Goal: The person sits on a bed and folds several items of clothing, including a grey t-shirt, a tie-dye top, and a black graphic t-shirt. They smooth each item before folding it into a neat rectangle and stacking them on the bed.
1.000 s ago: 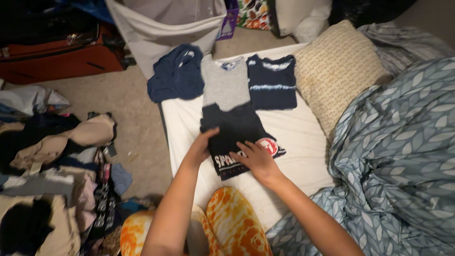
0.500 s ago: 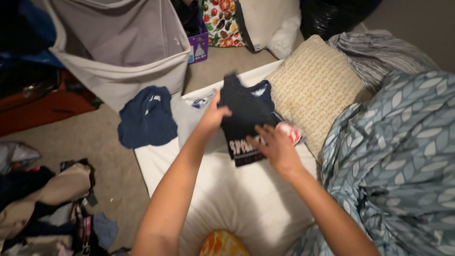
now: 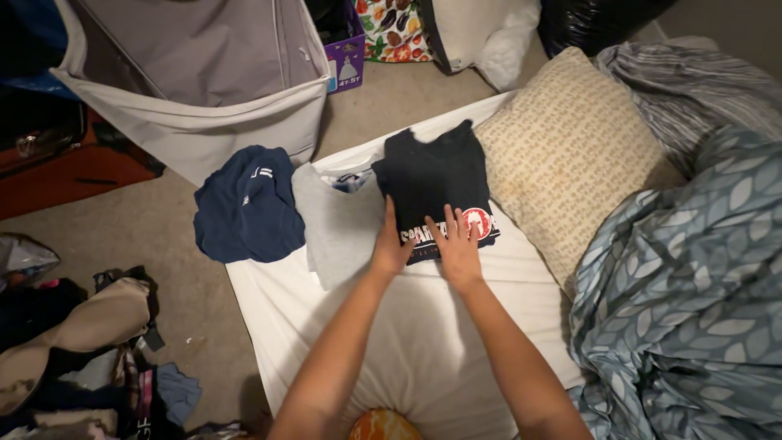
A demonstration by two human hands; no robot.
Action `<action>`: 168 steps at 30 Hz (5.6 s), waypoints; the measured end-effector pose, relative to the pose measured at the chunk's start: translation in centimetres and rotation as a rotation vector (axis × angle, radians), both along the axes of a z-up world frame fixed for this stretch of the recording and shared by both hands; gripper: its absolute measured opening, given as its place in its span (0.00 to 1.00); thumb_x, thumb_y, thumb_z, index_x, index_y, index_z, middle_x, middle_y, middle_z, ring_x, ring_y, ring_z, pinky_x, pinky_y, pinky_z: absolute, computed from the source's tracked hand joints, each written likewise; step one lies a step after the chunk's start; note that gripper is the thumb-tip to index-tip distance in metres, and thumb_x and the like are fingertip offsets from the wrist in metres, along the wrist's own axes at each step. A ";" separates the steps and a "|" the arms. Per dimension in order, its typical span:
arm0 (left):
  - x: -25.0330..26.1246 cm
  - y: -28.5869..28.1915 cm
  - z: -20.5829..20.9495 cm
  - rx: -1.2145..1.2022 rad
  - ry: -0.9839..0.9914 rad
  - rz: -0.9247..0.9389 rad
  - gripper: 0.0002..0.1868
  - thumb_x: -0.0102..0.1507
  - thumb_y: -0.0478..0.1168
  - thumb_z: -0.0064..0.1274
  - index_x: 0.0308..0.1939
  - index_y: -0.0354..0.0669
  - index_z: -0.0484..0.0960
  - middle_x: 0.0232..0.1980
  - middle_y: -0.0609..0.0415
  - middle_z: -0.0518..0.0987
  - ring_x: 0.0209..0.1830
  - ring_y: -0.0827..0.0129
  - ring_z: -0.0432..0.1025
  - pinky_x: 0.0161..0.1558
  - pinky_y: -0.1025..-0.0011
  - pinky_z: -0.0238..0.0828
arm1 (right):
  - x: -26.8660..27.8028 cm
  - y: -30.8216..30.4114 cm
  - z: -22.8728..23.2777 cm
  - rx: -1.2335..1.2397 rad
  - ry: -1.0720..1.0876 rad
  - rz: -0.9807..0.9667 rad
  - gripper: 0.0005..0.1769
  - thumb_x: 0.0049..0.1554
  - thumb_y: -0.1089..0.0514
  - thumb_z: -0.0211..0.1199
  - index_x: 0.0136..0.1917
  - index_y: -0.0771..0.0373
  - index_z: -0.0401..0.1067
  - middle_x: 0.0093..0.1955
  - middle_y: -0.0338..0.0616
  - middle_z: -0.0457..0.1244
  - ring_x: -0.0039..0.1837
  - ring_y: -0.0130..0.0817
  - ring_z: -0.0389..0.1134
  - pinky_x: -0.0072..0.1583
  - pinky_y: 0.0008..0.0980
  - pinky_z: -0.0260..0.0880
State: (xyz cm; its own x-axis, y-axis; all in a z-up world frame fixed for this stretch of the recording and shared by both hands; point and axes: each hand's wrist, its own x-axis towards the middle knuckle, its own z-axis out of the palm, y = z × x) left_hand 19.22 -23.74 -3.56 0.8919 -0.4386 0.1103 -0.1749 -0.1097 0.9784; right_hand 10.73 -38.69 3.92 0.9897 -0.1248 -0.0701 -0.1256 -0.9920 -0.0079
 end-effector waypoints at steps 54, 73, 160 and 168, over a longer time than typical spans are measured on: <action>-6.4 34.6 34.1 -0.062 -0.224 0.535 0.14 0.61 0.28 0.47 0.50 0.37 0.81 0.38 0.50 0.83 0.36 0.71 0.75 0.40 0.72 0.72 | -1.5 34.6 11.5 1.233 -0.201 0.365 0.41 0.50 0.55 0.74 0.70 0.71 0.60 0.67 0.56 0.62 0.69 0.44 0.63 0.68 0.39 0.61; -14.9 46.3 42.2 0.354 -0.646 0.609 0.09 0.59 0.27 0.55 0.42 0.38 0.83 0.37 0.42 0.76 0.40 0.47 0.75 0.44 0.59 0.71 | -1.4 27.2 19.5 1.396 -0.144 0.277 0.21 0.68 0.49 0.62 0.39 0.65 0.67 0.36 0.32 0.58 0.39 0.21 0.55 0.42 0.26 0.56; -11.1 50.2 57.5 0.549 -0.628 0.617 0.11 0.69 0.46 0.53 0.43 0.43 0.81 0.32 0.39 0.78 0.35 0.38 0.73 0.34 0.49 0.68 | -8.7 7.0 51.7 0.755 -0.590 0.050 0.12 0.62 0.61 0.68 0.44 0.61 0.64 0.40 0.31 0.58 0.43 0.18 0.56 0.47 0.21 0.59; -9.8 44.7 50.5 0.488 -0.693 0.572 0.10 0.73 0.42 0.49 0.42 0.39 0.74 0.38 0.37 0.77 0.41 0.36 0.72 0.39 0.48 0.66 | -9.8 3.2 40.3 1.241 -0.368 -0.270 0.09 0.67 0.59 0.58 0.49 0.60 0.60 0.42 0.42 0.64 0.42 0.41 0.70 0.41 0.35 0.70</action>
